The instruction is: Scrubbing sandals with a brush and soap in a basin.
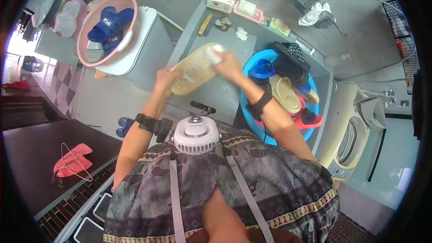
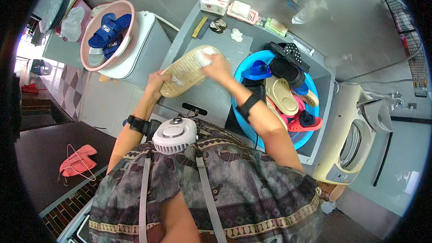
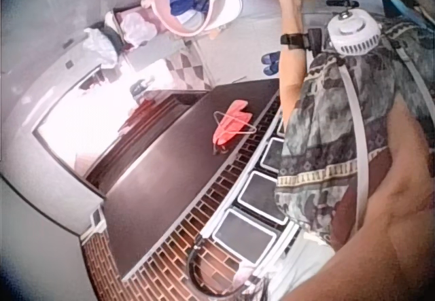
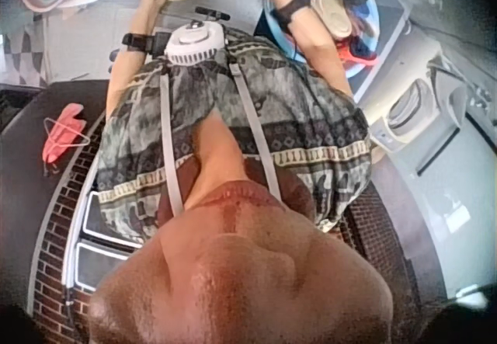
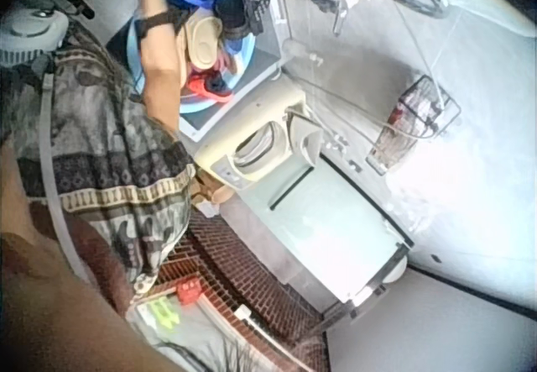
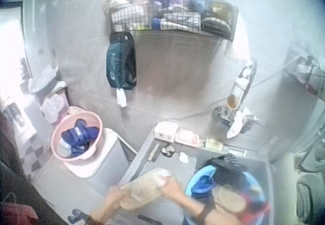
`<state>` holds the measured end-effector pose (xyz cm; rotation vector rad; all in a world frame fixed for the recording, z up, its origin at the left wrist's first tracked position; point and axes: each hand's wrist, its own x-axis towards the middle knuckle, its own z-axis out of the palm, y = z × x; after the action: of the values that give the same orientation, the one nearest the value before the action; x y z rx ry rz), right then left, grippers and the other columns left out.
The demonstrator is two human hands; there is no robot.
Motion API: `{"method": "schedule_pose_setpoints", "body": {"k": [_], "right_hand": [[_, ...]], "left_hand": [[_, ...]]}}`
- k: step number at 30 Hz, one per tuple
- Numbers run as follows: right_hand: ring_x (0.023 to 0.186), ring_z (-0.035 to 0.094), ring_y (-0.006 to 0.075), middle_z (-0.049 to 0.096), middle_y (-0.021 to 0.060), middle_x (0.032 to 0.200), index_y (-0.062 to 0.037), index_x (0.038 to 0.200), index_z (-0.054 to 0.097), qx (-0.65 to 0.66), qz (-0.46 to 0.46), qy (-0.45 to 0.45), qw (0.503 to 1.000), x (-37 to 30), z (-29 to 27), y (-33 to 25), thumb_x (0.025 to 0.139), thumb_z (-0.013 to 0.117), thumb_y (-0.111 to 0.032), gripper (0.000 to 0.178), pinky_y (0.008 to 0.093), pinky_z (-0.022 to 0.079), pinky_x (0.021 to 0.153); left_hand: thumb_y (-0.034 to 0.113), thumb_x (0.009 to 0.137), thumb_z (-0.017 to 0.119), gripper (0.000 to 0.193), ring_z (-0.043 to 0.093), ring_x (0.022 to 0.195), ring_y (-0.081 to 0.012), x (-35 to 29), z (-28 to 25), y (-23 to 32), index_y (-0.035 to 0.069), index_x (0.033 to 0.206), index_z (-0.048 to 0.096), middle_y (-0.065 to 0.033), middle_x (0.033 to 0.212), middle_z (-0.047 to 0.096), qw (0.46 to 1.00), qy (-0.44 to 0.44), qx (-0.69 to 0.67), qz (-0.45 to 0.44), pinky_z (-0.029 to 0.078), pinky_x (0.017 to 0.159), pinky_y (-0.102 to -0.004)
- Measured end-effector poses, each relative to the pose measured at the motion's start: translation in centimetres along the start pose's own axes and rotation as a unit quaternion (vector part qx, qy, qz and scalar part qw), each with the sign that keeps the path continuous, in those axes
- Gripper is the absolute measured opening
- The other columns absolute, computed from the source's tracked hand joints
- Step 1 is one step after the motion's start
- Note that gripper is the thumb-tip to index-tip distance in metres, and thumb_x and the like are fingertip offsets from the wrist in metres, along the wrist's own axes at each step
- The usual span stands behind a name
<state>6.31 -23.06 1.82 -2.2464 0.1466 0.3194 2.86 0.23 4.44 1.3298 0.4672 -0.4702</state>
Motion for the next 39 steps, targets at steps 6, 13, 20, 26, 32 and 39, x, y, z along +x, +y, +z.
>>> {"method": "schedule_pose_setpoints", "body": {"k": [6,13,20,26,32,39], "right_hand": [[0.068,0.063,0.022,0.065,0.0159,0.083,-0.0129,0.11,0.062,0.055,-0.072,0.019,0.996,2.7,-3.0,4.5,0.063,0.063,-0.011,0.047,0.0313,0.049,0.064],[0.065,0.062,0.0181,0.065,0.0112,0.08,-0.0127,0.112,0.06,-0.025,-0.163,0.017,0.986,-3.0,0.3,-1.2,0.061,0.065,-0.013,0.052,0.0283,0.049,0.061],[0.057,0.062,0.0223,0.064,0.0103,0.068,-0.0242,0.111,0.061,0.157,0.018,-0.032,0.987,2.5,-2.9,4.9,0.068,0.064,-0.026,0.043,0.0286,0.048,0.058],[0.074,0.063,0.0251,0.065,0.013,0.079,-0.023,0.11,0.061,-0.135,-0.205,0.071,0.967,-3.2,1.5,-0.5,0.06,0.068,-0.024,0.05,0.0341,0.049,0.067],[0.07,0.064,0.0231,0.066,0.0138,0.078,-0.0194,0.109,0.062,0.04,0.029,-0.035,0.998,-0.1,-3.1,0.8,0.062,0.067,-0.027,0.048,0.0343,0.05,0.065],[0.074,0.064,0.0291,0.065,0.0154,0.081,-0.0197,0.111,0.061,-0.071,-0.042,-0.041,0.996,0.6,-3.1,0.8,0.063,0.065,-0.022,0.048,0.0346,0.05,0.066]], "left_hand": [[-0.006,0.064,0.056,0.033,0.062,0.071,-0.0244,0.1,-0.4,-0.7,-0.012,0.096,0.057,-0.017,0.085,0.061,1.0,-0.022,-0.019,-0.004,0.053,0.063,-0.0334],[-0.005,0.066,0.054,0.036,0.063,0.076,-0.028,0.3,-1.0,-0.5,-0.012,0.101,0.052,-0.0181,0.093,0.06,1.0,-0.004,-0.02,-0.016,0.054,0.068,-0.0361],[-0.005,0.065,0.053,0.037,0.061,0.082,-0.0286,1.6,-1.5,-0.7,-0.011,0.101,0.052,-0.0185,0.095,0.058,0.998,-0.04,-0.038,-0.026,0.053,0.073,-0.0385],[-0.005,0.062,0.054,0.041,0.061,0.08,-0.0276,0.8,-2.2,-1.0,-0.01,0.103,0.05,-0.0174,0.094,0.058,0.998,-0.027,-0.036,-0.05,0.052,0.072,-0.0363],[-0.006,0.063,0.053,0.037,0.062,0.076,-0.0282,1.5,-1.4,-1.4,-0.011,0.1,0.052,-0.0181,0.091,0.059,0.996,-0.026,-0.087,-0.011,0.053,0.068,-0.0366],[-0.007,0.063,0.055,0.036,0.062,0.073,-0.0255,-0.3,-0.6,0.0,-0.012,0.099,0.054,-0.0172,0.088,0.06,0.999,-0.01,-0.045,-0.026,0.052,0.066,-0.0343]]}}
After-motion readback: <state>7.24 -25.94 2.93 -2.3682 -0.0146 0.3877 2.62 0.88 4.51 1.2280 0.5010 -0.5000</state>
